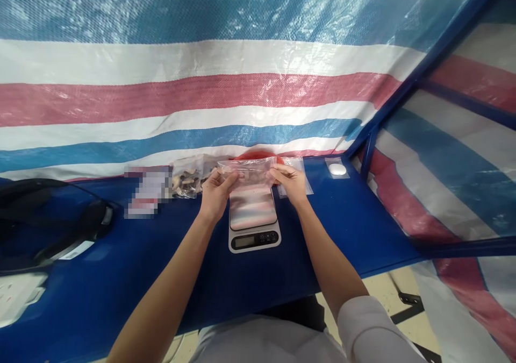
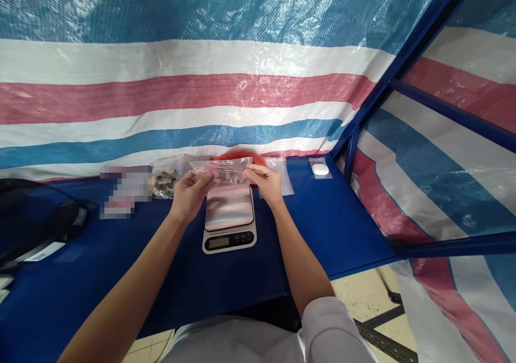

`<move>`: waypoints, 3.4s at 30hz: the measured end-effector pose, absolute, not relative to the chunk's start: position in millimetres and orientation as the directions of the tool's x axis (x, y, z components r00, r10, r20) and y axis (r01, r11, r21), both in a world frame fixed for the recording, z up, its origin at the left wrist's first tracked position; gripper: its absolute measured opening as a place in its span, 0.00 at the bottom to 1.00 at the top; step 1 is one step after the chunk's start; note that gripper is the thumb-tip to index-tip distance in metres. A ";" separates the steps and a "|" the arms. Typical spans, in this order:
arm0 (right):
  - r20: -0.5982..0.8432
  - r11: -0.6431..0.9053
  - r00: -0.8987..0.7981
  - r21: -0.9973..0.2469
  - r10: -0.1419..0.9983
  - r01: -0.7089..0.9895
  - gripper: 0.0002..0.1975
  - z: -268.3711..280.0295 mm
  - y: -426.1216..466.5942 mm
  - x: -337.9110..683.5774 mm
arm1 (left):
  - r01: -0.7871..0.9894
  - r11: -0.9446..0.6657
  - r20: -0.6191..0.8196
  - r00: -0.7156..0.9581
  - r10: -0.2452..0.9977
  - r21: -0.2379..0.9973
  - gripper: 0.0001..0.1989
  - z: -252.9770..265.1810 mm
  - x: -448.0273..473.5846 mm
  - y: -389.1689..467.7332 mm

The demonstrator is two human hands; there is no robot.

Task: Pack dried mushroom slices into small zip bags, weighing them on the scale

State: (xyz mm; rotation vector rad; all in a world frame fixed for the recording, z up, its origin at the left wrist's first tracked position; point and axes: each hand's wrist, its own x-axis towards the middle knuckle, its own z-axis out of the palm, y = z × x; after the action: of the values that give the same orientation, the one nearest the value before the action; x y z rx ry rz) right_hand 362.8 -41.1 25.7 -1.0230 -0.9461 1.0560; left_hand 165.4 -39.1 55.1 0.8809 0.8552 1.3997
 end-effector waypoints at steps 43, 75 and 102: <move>0.250 0.259 -0.079 -0.953 0.965 0.155 0.17 52.2 -50.3 384.9 | 0.301 -0.253 0.126 0.382 0.915 0.919 0.13 80.6 132.1 -26.1; -0.065 -0.065 0.115 -0.998 0.991 -0.002 0.25 41.4 -5.8 504.7 | 0.472 -0.623 0.504 0.365 0.783 0.624 0.10 30.0 252.5 -40.5; 0.153 0.127 0.016 -0.873 0.988 0.472 0.15 5.5 39.7 500.9 | 0.588 -0.807 0.209 0.784 0.585 0.057 0.12 16.1 293.1 -46.3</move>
State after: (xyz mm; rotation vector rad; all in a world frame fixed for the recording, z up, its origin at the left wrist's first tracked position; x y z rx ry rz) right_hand 500.9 39.7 5.5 -1.4628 -1.5786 0.7881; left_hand 293.1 -46.3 16.1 2.9776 0.9790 0.3430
